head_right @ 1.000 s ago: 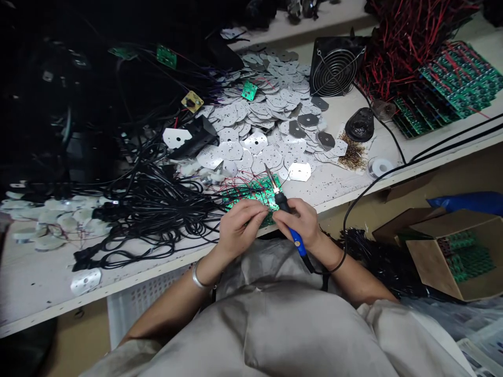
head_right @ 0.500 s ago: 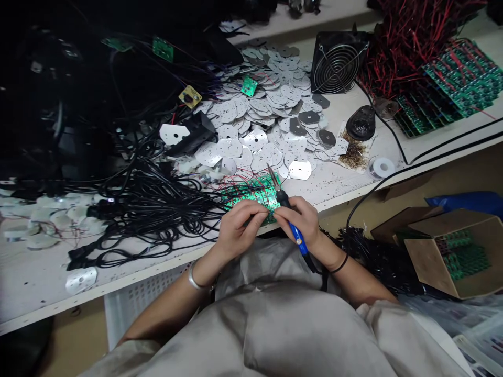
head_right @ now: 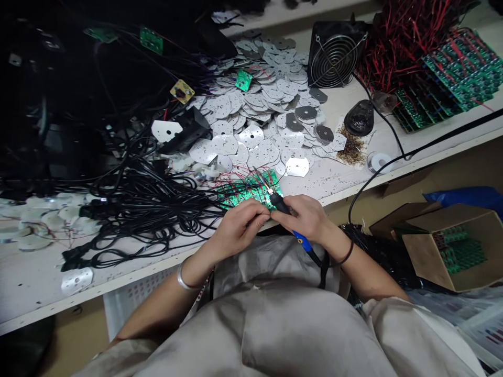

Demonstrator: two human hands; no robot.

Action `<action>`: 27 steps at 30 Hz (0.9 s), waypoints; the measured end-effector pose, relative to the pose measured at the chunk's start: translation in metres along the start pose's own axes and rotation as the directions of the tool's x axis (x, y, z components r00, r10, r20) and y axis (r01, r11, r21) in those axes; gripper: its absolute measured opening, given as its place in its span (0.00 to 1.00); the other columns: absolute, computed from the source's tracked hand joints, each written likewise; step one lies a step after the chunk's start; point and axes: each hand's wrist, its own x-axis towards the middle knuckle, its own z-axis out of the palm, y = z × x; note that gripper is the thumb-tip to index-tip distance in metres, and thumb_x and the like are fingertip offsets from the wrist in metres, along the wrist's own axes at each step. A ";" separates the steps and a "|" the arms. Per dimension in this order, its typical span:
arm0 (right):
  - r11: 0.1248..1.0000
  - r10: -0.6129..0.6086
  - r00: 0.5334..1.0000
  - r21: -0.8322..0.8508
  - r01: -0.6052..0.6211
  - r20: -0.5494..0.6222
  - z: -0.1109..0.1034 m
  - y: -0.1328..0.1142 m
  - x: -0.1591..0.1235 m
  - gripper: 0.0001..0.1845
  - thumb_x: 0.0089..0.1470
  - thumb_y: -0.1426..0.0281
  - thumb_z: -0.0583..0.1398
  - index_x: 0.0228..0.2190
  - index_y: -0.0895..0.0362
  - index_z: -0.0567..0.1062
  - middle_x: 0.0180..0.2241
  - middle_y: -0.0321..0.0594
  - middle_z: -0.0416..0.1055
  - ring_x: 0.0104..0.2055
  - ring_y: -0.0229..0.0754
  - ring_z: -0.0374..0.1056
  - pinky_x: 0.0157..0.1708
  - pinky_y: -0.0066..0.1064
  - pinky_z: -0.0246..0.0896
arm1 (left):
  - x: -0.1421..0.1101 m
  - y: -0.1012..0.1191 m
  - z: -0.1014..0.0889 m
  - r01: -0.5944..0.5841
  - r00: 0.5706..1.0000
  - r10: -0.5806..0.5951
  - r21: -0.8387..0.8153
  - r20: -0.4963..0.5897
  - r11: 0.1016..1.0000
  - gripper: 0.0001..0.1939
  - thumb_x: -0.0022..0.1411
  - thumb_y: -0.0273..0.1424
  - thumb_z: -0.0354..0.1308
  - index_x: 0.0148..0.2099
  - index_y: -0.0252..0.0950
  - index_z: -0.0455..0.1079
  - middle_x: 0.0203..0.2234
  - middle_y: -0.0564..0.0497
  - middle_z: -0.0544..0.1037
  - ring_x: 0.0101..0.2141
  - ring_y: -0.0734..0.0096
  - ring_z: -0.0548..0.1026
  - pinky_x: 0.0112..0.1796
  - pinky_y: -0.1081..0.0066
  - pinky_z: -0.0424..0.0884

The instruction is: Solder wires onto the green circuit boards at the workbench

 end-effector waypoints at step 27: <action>0.979 0.196 0.912 0.131 -0.158 -0.360 -0.002 -0.028 -0.038 0.12 0.56 0.74 0.61 0.42 0.51 0.73 0.27 0.34 0.76 0.26 0.38 0.72 0.27 0.31 0.72 | 0.014 -0.025 0.029 0.193 0.956 -0.053 0.482 -0.288 0.854 0.03 0.64 0.28 0.57 0.35 0.37 0.69 0.36 0.49 0.79 0.38 0.65 0.73 0.37 0.66 0.66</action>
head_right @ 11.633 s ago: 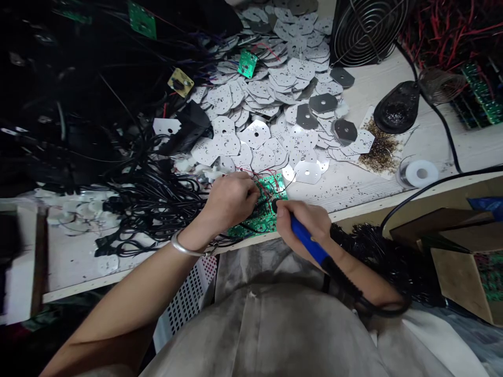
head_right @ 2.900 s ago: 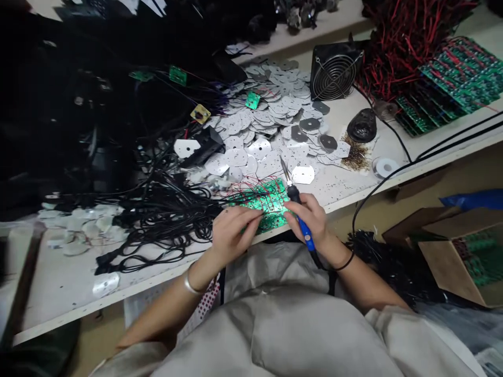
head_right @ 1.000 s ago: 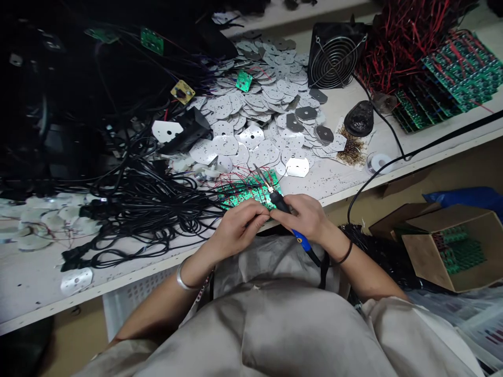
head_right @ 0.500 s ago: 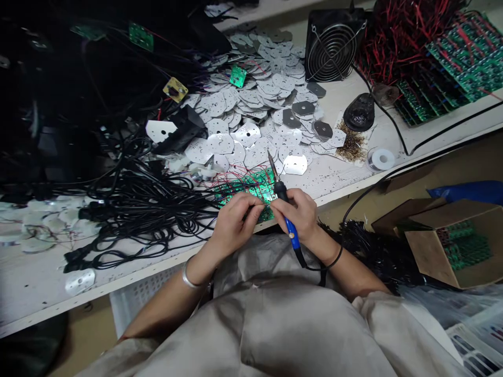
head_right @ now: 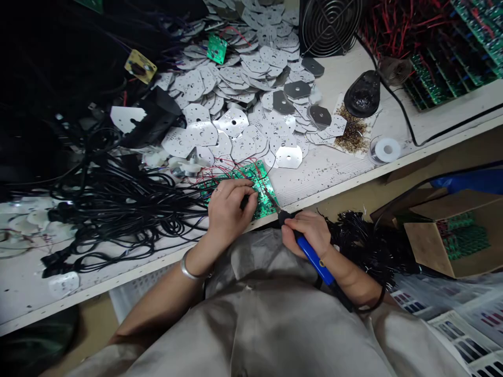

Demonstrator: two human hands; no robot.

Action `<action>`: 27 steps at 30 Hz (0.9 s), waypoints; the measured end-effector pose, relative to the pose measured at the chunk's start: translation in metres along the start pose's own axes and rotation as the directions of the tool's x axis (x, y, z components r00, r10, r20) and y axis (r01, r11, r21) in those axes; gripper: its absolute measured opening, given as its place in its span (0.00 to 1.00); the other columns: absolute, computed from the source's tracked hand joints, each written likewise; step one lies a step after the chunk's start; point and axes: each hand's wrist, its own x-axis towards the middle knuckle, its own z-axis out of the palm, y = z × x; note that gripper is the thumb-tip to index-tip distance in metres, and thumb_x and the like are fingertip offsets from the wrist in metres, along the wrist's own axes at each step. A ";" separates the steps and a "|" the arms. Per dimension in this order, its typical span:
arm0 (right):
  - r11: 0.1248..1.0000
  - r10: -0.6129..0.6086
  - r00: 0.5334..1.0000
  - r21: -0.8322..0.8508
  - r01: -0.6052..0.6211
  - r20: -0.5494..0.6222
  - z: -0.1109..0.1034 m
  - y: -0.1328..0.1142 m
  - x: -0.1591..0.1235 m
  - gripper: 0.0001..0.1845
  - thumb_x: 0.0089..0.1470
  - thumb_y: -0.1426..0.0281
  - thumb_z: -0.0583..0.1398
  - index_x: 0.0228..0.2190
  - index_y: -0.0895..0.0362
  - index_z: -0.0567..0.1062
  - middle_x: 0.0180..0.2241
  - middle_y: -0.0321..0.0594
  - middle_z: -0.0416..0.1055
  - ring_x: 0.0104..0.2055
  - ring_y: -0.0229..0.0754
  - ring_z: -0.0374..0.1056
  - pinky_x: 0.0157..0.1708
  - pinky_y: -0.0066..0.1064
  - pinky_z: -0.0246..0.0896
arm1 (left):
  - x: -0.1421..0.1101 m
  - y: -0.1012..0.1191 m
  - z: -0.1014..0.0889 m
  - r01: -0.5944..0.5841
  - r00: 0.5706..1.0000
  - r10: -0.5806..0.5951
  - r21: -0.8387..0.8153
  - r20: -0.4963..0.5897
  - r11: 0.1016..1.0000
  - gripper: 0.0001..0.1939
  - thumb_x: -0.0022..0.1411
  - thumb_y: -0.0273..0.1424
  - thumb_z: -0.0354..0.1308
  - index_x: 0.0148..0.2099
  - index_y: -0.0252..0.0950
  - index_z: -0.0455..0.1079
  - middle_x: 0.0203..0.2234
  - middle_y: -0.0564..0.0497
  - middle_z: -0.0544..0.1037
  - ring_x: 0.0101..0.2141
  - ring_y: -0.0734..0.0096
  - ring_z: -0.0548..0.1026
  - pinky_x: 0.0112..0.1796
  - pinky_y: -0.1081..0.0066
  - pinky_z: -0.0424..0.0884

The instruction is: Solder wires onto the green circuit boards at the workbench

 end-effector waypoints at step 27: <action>0.999 -0.009 1.000 -0.045 0.010 0.010 0.013 -0.006 -0.004 0.08 0.55 0.76 0.62 0.38 0.56 0.73 0.26 0.34 0.76 0.26 0.37 0.73 0.28 0.27 0.75 | -0.001 0.002 -0.001 0.034 0.997 -0.036 0.032 0.062 0.999 0.03 0.64 0.28 0.56 0.36 0.38 0.68 0.39 0.49 0.79 0.40 0.63 0.72 0.38 0.64 0.64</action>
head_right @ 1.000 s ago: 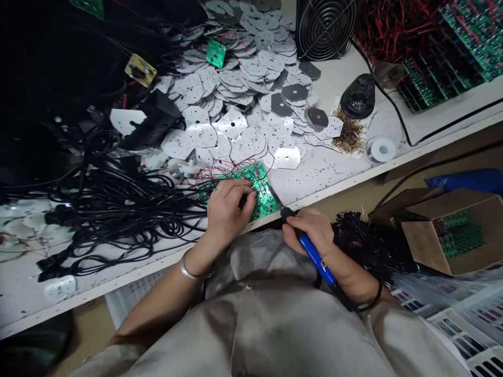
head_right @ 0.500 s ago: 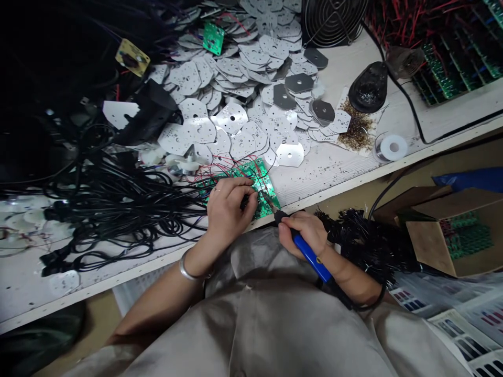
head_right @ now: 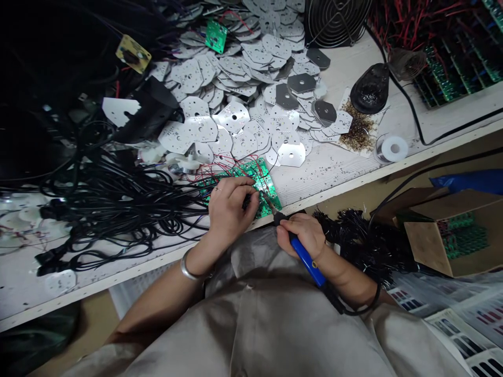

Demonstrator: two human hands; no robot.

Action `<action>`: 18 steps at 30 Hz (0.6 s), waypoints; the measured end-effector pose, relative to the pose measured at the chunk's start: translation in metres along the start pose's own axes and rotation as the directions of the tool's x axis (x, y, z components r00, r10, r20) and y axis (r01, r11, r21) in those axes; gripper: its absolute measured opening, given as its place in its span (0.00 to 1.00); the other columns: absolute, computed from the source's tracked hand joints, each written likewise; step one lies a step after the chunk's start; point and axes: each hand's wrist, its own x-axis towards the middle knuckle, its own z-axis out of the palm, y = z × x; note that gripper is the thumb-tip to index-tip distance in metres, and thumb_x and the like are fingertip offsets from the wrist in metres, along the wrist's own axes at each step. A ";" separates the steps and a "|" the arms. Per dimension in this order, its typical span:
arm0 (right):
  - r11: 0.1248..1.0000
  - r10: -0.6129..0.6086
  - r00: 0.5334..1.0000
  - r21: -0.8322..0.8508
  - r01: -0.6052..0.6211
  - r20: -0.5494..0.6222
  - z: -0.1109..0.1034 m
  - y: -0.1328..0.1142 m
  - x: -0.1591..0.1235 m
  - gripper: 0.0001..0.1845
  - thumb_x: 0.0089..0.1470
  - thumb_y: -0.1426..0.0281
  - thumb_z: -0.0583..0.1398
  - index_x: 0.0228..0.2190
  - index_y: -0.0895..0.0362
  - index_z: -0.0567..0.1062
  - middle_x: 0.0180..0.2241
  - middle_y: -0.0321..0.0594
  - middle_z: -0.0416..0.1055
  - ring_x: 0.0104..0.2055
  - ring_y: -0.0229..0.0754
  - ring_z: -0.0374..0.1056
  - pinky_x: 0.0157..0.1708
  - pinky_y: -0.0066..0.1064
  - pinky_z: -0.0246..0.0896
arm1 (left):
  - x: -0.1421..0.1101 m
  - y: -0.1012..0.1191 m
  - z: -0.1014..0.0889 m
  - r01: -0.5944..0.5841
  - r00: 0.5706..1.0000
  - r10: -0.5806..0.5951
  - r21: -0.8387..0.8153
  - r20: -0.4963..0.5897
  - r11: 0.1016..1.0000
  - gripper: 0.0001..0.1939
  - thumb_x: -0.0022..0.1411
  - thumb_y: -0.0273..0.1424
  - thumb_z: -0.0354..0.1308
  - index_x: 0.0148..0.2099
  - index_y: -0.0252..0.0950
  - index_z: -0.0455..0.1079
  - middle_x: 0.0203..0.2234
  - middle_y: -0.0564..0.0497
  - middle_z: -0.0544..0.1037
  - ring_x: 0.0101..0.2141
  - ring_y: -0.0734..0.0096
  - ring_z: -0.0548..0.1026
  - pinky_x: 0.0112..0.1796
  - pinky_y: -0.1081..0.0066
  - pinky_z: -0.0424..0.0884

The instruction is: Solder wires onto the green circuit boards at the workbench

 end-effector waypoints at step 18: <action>0.999 0.052 0.998 0.009 -0.052 -0.041 -0.006 0.000 0.001 0.08 0.57 0.74 0.61 0.40 0.55 0.72 0.20 0.31 0.73 0.25 0.38 0.74 0.28 0.28 0.76 | -0.001 0.001 0.001 -0.019 0.999 0.020 0.026 -0.031 0.999 0.02 0.63 0.27 0.57 0.36 0.38 0.68 0.39 0.49 0.79 0.40 0.63 0.72 0.37 0.65 0.64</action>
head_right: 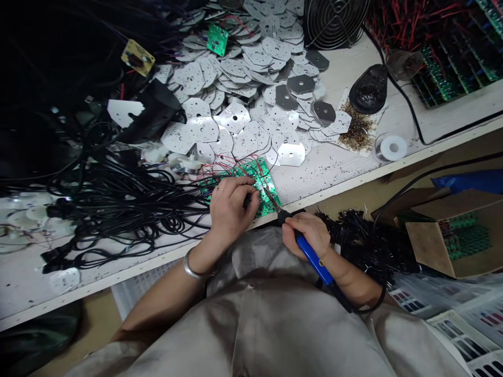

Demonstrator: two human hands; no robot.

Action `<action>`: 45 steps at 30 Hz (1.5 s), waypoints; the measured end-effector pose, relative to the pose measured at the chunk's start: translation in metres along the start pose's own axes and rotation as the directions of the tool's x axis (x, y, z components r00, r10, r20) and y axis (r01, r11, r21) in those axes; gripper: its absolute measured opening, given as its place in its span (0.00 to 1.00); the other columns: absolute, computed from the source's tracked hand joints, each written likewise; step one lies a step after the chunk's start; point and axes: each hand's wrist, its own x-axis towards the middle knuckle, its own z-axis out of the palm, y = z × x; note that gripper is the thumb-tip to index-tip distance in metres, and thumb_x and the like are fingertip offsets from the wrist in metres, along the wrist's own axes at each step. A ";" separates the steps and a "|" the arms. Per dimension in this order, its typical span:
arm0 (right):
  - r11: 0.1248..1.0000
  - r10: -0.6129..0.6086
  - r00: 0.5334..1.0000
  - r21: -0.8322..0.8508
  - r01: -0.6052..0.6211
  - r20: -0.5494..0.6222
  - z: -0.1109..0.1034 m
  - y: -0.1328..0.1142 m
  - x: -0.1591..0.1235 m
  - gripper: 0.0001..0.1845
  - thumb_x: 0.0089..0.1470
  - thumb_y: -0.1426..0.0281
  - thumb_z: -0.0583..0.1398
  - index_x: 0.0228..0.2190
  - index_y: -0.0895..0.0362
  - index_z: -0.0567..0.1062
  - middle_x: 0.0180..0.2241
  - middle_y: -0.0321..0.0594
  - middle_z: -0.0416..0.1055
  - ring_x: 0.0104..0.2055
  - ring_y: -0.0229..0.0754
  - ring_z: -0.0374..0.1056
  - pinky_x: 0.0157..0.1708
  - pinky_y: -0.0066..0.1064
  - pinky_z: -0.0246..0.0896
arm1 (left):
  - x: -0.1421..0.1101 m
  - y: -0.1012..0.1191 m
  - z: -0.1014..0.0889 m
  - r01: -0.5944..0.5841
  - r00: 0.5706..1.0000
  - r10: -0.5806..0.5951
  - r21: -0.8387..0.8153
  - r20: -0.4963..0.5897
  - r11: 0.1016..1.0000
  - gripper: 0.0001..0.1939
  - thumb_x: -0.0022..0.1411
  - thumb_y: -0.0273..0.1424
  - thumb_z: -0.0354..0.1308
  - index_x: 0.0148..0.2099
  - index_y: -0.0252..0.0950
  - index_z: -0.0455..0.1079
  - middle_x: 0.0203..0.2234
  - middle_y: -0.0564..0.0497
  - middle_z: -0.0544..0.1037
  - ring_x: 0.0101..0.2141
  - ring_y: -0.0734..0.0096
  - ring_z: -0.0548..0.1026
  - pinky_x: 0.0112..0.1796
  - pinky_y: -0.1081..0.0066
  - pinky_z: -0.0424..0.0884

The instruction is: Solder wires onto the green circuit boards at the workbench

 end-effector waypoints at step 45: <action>0.986 0.139 0.988 0.079 -0.145 0.073 -0.011 0.005 -0.010 0.14 0.54 0.78 0.61 0.42 0.54 0.72 0.24 0.31 0.76 0.25 0.39 0.75 0.31 0.33 0.76 | -0.008 0.002 -0.012 0.131 0.990 -0.116 -0.212 0.080 0.968 0.06 0.65 0.32 0.58 0.37 0.40 0.75 0.41 0.48 0.78 0.44 0.63 0.73 0.43 0.62 0.67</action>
